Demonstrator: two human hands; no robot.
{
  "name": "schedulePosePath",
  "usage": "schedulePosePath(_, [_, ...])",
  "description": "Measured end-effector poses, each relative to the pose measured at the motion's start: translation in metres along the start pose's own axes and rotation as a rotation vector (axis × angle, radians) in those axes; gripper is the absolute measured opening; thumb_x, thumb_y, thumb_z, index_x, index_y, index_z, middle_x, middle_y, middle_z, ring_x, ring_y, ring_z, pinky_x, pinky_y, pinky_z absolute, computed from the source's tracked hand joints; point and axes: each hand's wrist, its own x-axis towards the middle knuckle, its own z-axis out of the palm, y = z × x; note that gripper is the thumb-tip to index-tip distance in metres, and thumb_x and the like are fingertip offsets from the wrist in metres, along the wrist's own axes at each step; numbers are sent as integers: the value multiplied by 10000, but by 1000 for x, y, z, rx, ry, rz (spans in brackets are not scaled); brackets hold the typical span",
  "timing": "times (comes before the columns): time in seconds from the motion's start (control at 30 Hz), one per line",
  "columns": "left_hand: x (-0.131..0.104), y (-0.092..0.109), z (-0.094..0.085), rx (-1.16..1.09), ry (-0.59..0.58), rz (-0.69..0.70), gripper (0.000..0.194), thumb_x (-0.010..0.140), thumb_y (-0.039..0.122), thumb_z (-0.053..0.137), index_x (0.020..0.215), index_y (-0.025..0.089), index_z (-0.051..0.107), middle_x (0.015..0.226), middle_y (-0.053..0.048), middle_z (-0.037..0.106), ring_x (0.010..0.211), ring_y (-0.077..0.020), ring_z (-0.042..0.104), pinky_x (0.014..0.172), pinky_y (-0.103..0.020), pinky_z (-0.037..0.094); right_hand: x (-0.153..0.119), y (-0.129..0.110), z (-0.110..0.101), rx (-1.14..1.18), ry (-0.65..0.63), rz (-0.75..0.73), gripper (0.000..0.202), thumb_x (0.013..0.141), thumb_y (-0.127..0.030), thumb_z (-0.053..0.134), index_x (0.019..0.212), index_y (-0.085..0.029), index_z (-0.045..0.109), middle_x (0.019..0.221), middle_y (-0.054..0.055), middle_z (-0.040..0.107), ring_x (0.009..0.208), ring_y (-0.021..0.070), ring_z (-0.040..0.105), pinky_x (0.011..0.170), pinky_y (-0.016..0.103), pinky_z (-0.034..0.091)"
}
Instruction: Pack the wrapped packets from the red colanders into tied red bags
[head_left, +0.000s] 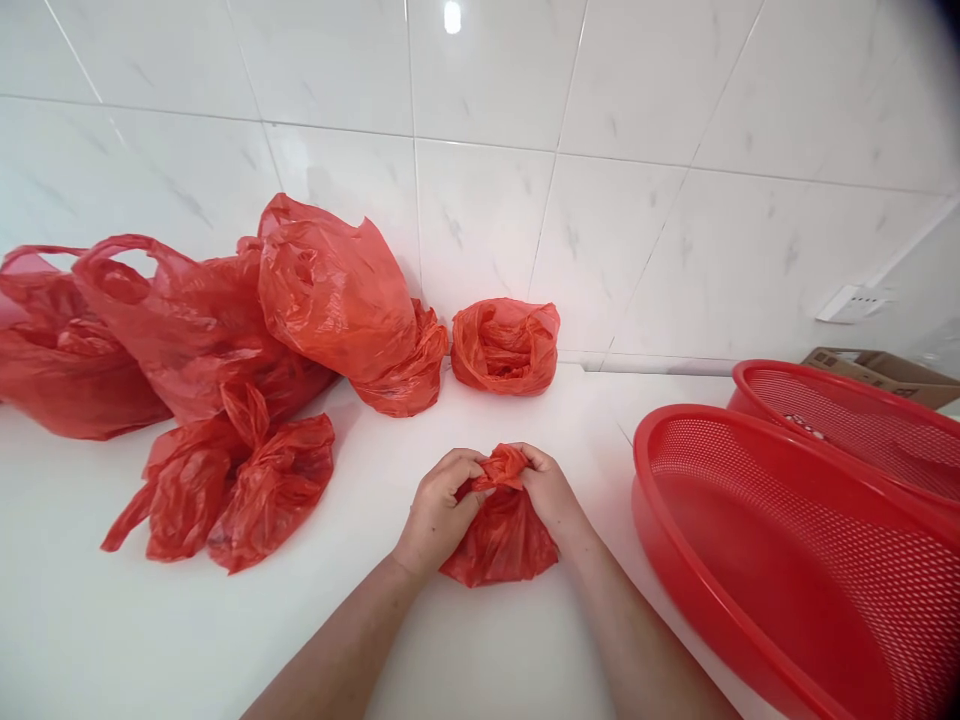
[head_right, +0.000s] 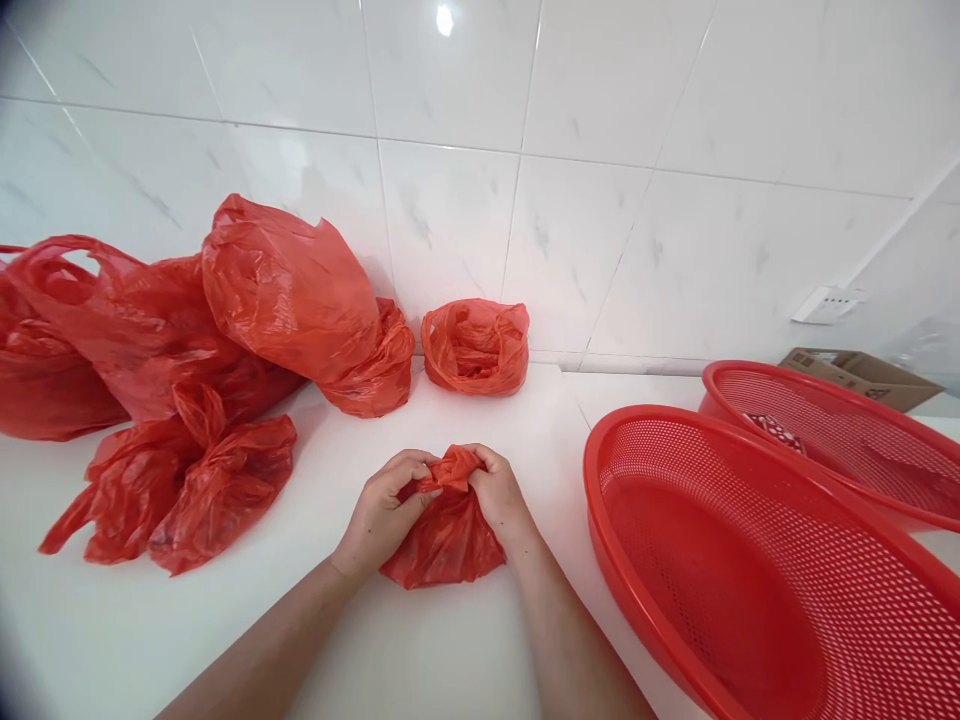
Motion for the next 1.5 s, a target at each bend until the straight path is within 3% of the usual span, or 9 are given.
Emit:
schedulePosePath(0.1, [1,-1,-1,50,10,15,81,820,150,545,796,223,573,1076,-29,581,996,-167,558,869,-314,446,-1,-5,-6,256,-47,54,275,664,-216,595,924,-202,683,890,23,691,800,184,619,750,306,479])
schedulePosePath(0.23, [2,-3,-3,135,46,46,77,850,200,534,786,219,573,1132,-40,561,1055,-180,534,907,-337,428,1,-6,-15,361,99,0,242,674,-320,672,877,-189,686,910,42,685,819,183,625,776,308,490])
schedulePosePath(0.37, [1,-1,-4,153,131,118,136,885,221,485,761,205,538,1113,-52,563,1056,-186,530,905,-350,418,9,4,-24,105,272,3,230,641,-288,655,850,-193,661,757,21,671,675,165,616,694,315,503])
schedulePosePath(0.53, [-5,1,-6,57,300,193,184,916,203,414,745,198,483,982,-50,581,975,-177,543,837,-334,423,16,13,-29,-355,427,-66,262,714,-292,516,898,-185,669,856,45,682,733,180,616,718,326,486])
schedulePosePath(0.7, [-6,4,-8,20,322,199,268,922,219,396,659,192,441,855,-38,570,844,-167,547,728,-306,422,18,14,-37,-502,538,-108,270,733,-240,452,888,-196,669,992,51,663,917,199,595,843,335,436])
schedulePosePath(1.17, [2,0,-18,-190,468,-65,265,921,369,394,798,192,549,794,-15,518,737,-154,496,699,-282,453,23,15,-57,-591,659,-108,275,736,-248,430,864,-203,670,1002,73,654,963,237,576,877,380,417])
schedulePosePath(1.33, [4,0,-24,-173,406,-71,253,908,374,432,773,192,545,842,-17,551,784,-150,517,749,-276,436,18,9,-60,-533,615,-92,252,759,-284,465,899,-202,658,1007,73,661,938,237,590,842,376,442])
schedulePosePath(1.43, [6,-8,-33,-149,199,-60,260,839,444,533,912,200,586,1022,-51,592,955,-195,551,882,-329,429,13,3,-62,-451,461,-122,312,801,-408,503,976,-194,650,987,66,665,898,215,605,806,346,464])
schedulePosePath(1.5, [7,-16,-38,-133,18,-74,508,729,493,648,1150,226,550,1210,-88,553,1111,-256,519,965,-403,401,9,0,-62,-352,319,-138,434,813,-514,512,1085,-192,615,983,70,659,914,211,604,815,343,465])
